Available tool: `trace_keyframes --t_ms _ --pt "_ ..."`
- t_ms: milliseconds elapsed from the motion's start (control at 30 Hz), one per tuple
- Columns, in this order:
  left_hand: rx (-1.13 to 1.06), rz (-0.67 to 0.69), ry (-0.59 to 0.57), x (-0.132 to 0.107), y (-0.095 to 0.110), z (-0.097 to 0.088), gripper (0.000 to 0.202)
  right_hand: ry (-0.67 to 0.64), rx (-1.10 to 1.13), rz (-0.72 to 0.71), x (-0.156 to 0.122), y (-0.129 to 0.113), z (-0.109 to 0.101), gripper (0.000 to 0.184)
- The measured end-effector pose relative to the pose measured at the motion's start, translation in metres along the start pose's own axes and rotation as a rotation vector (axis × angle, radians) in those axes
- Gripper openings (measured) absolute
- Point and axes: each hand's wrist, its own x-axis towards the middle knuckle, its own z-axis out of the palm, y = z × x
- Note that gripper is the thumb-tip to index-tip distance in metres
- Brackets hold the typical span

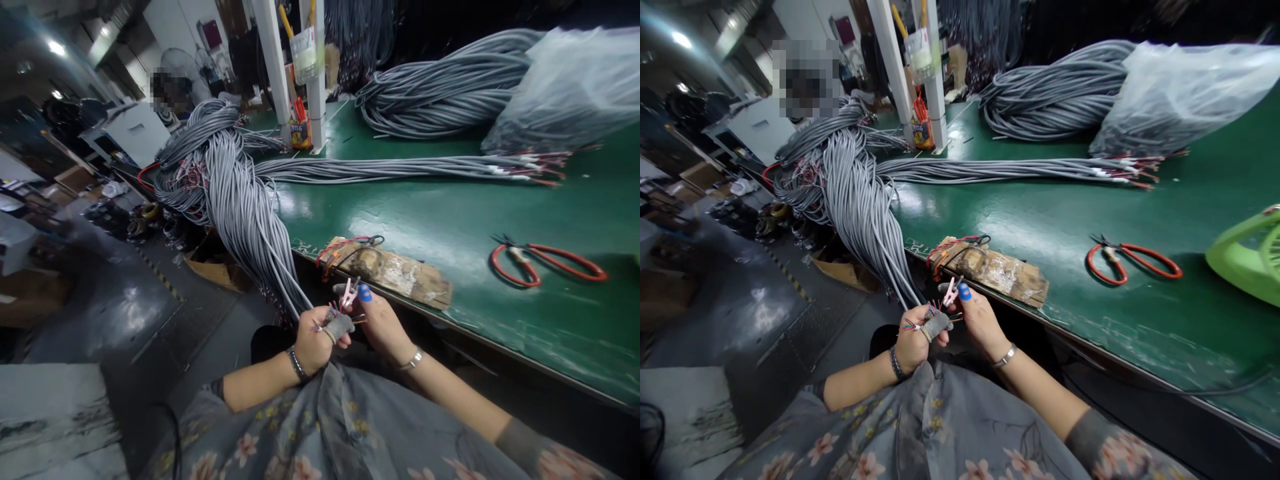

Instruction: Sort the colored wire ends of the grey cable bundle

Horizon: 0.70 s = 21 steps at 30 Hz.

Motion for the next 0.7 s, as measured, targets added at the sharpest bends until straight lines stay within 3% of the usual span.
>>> trace_keyframes --t_ms 67,300,533,700 --pt "0.007 -0.004 -0.008 0.001 0.001 0.001 0.043 0.019 0.026 -0.014 0.001 0.002 0.001 0.057" --pt "0.041 -0.026 -0.016 0.006 -0.005 0.001 0.048 -0.055 0.442 0.177 0.01 0.011 0.002 0.044" --pt "0.072 -0.011 -0.027 0.007 -0.009 -0.002 0.049 -0.079 0.529 0.21 0.01 0.014 0.0 0.045" --pt "0.077 0.015 -0.01 0.0 -0.012 -0.01 0.049 -0.266 0.484 0.271 -0.005 0.015 -0.012 0.052"
